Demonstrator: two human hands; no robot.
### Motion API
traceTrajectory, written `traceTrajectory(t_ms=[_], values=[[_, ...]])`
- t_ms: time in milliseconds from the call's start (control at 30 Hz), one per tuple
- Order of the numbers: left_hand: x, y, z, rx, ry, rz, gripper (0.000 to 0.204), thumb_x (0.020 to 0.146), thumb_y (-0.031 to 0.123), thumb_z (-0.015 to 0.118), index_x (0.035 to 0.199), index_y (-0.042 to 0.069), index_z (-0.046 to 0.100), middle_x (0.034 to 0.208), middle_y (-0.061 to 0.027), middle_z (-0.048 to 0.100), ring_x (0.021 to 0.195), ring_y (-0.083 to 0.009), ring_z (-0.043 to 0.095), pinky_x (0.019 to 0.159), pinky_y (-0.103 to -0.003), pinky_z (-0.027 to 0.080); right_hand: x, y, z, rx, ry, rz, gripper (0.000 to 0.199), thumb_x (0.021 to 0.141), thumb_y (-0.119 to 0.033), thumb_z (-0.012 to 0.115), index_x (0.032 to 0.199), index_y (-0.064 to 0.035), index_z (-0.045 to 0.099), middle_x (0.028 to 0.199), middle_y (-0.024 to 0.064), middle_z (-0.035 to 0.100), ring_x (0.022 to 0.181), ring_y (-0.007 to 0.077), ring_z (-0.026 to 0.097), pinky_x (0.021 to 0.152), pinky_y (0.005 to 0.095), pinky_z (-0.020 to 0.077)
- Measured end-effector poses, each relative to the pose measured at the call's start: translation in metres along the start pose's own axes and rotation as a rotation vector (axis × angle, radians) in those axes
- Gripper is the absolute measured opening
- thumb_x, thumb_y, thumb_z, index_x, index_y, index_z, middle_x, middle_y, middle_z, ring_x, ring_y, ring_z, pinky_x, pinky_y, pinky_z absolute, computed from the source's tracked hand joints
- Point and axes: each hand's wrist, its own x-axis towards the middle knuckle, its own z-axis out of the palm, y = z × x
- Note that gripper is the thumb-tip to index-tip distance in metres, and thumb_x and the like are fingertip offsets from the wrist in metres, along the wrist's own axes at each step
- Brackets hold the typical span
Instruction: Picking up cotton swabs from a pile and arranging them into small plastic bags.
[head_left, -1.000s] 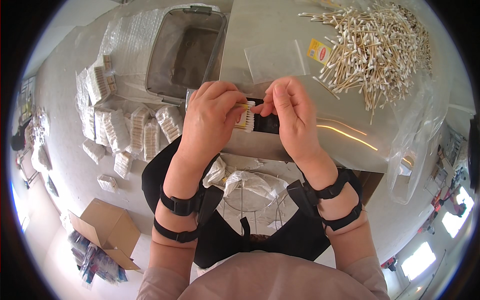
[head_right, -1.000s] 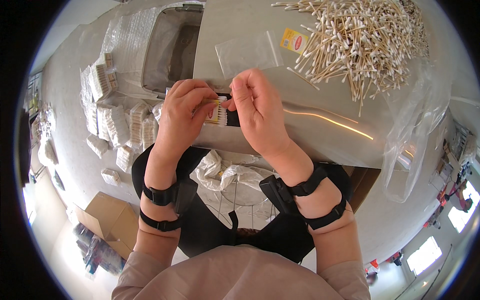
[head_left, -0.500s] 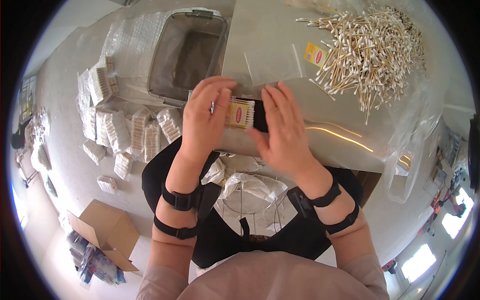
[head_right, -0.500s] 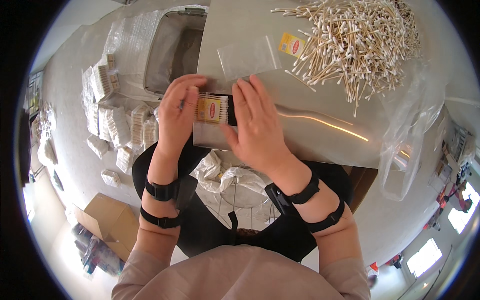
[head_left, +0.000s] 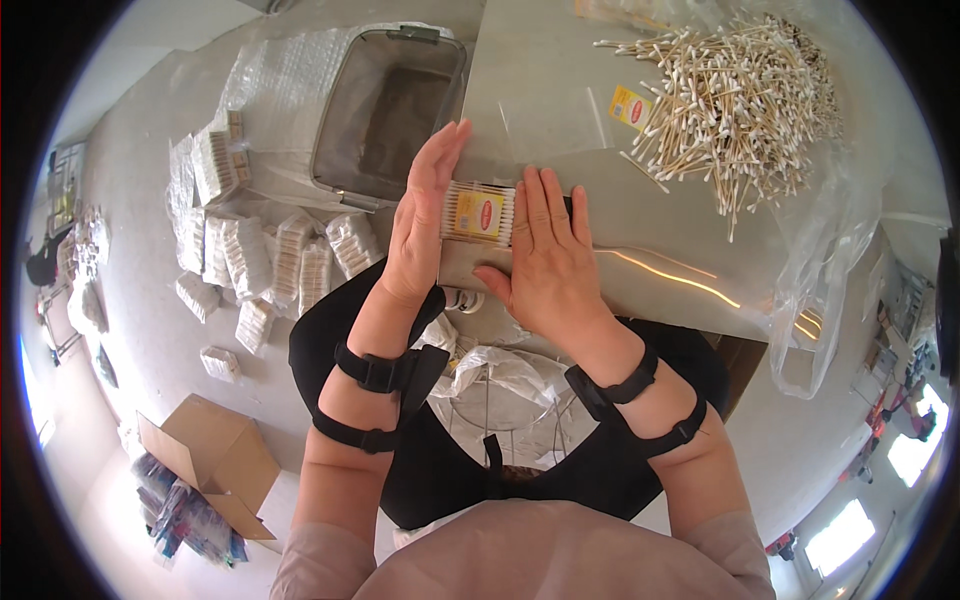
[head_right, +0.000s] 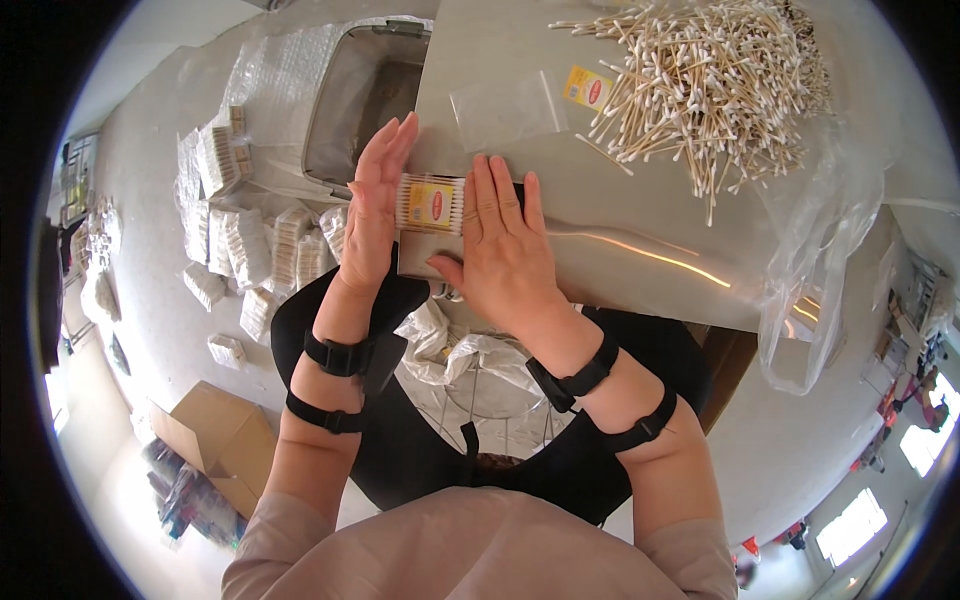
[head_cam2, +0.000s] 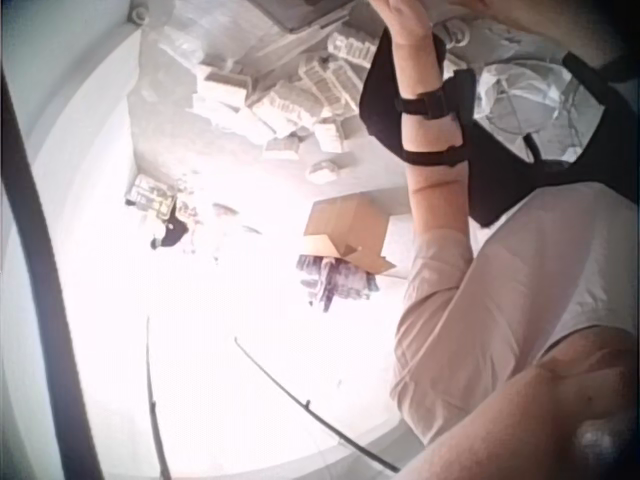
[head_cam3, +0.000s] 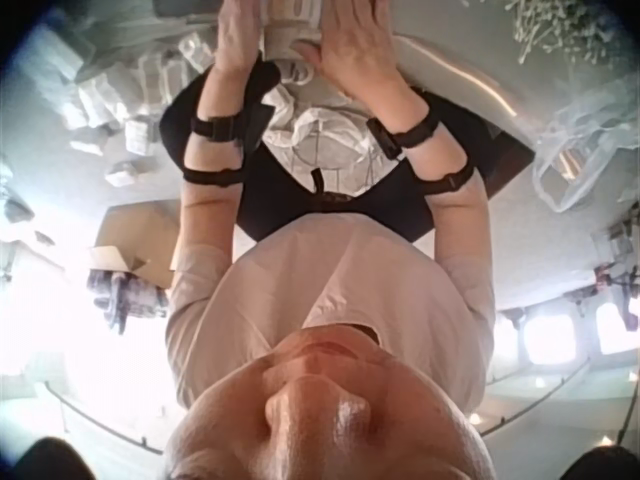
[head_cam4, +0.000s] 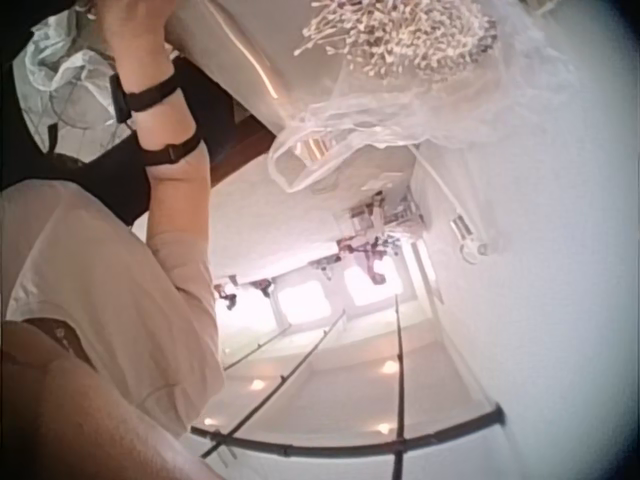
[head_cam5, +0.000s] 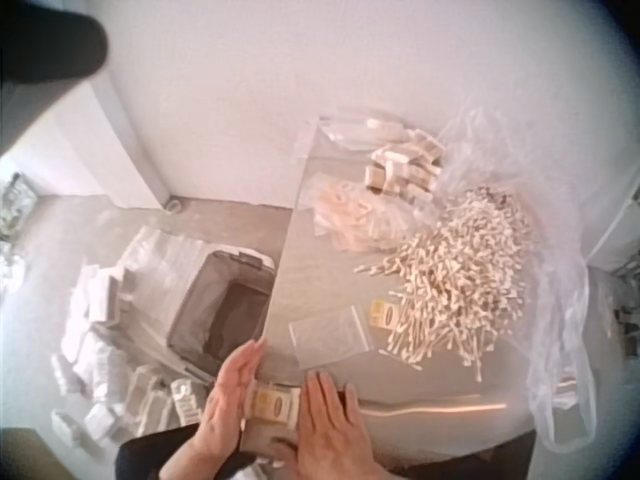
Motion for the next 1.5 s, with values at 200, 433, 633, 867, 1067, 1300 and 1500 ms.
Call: traceTrajectory(t_ms=[200, 433, 633, 867, 1067, 1300, 1500], values=[[0.004, 0.007, 0.005, -0.086, 0.109, -0.021, 0.081, 0.106, 0.062, 0.024, 0.158, 0.001, 0.020, 0.164, -0.0219, 0.026, 0.154, -0.0336, 0.023, 0.126, -0.044, 0.014, -0.001, 0.003, 0.003, 0.048, 0.047, 0.031, 0.089, 0.085, -0.048, 0.071, 0.143, 0.0149, 0.044, 0.155, 0.0298, 0.038, 0.151, 0.0413, 0.027, 0.123, 0.0584, 0.0175], [0.003, 0.007, 0.002, -0.030, 0.039, -0.029, 0.078, 0.107, 0.059, 0.020, 0.158, 0.000, 0.020, 0.163, -0.0244, 0.026, 0.153, -0.0348, 0.024, 0.126, -0.047, 0.013, 0.001, -0.001, 0.003, 0.031, 0.014, 0.019, 0.095, 0.082, -0.045, 0.076, 0.145, 0.0161, 0.039, 0.156, 0.0312, 0.035, 0.150, 0.0421, 0.029, 0.123, 0.0578, 0.0178], [0.005, 0.007, 0.007, -0.026, 0.186, -0.042, 0.076, 0.108, 0.058, 0.019, 0.155, -0.002, 0.028, 0.159, -0.0232, 0.034, 0.150, -0.0346, 0.030, 0.125, -0.045, 0.018, 0.002, 0.000, 0.001, 0.077, 0.029, 0.050, 0.096, 0.082, -0.047, 0.075, 0.145, 0.0163, 0.040, 0.156, 0.0315, 0.034, 0.151, 0.0424, 0.027, 0.123, 0.0586, 0.0175], [0.005, -0.006, 0.006, 0.034, 0.221, -0.021, 0.066, 0.112, 0.049, 0.021, 0.149, -0.004, 0.037, 0.152, -0.0204, 0.045, 0.143, -0.0309, 0.041, 0.122, -0.042, 0.025, 0.005, 0.005, -0.002, 0.067, 0.062, 0.020, 0.089, 0.084, -0.041, 0.075, 0.142, 0.0178, 0.042, 0.153, 0.0325, 0.037, 0.149, 0.0437, 0.030, 0.122, 0.0562, 0.0215], [0.018, 0.008, 0.041, 0.371, 0.284, 0.080, 0.027, 0.106, 0.013, 0.052, 0.128, -0.001, 0.060, 0.131, -0.0145, 0.064, 0.120, -0.0287, 0.060, 0.106, -0.039, 0.045, -0.014, 0.064, -0.048, 0.207, 0.309, 0.201, 0.039, 0.082, -0.017, 0.077, 0.112, 0.0000, 0.059, 0.118, 0.0199, 0.059, 0.110, 0.0403, 0.058, 0.092, 0.0470, 0.0501], [0.032, 0.011, 0.101, 0.810, -0.140, 0.300, 0.027, 0.087, -0.001, 0.066, 0.114, 0.001, 0.065, 0.117, -0.0155, 0.067, 0.106, -0.0371, 0.063, 0.092, -0.045, 0.052, -0.023, 0.121, -0.048, 0.049, 0.396, 0.283, 0.020, 0.081, -0.009, 0.074, 0.094, -0.0057, 0.059, 0.091, 0.0137, 0.061, 0.089, 0.0362, 0.060, 0.073, 0.0471, 0.0504], [0.049, 0.005, 0.114, 0.930, -0.237, 0.319, 0.030, 0.085, 0.003, 0.069, 0.115, 0.001, 0.065, 0.113, -0.0147, 0.066, 0.103, -0.0368, 0.062, 0.091, -0.045, 0.051, -0.052, 0.114, -0.055, 0.128, 0.190, 0.269, 0.018, 0.081, -0.010, 0.074, 0.089, -0.0064, 0.059, 0.091, 0.0132, 0.063, 0.088, 0.0357, 0.062, 0.073, 0.0470, 0.0512]])
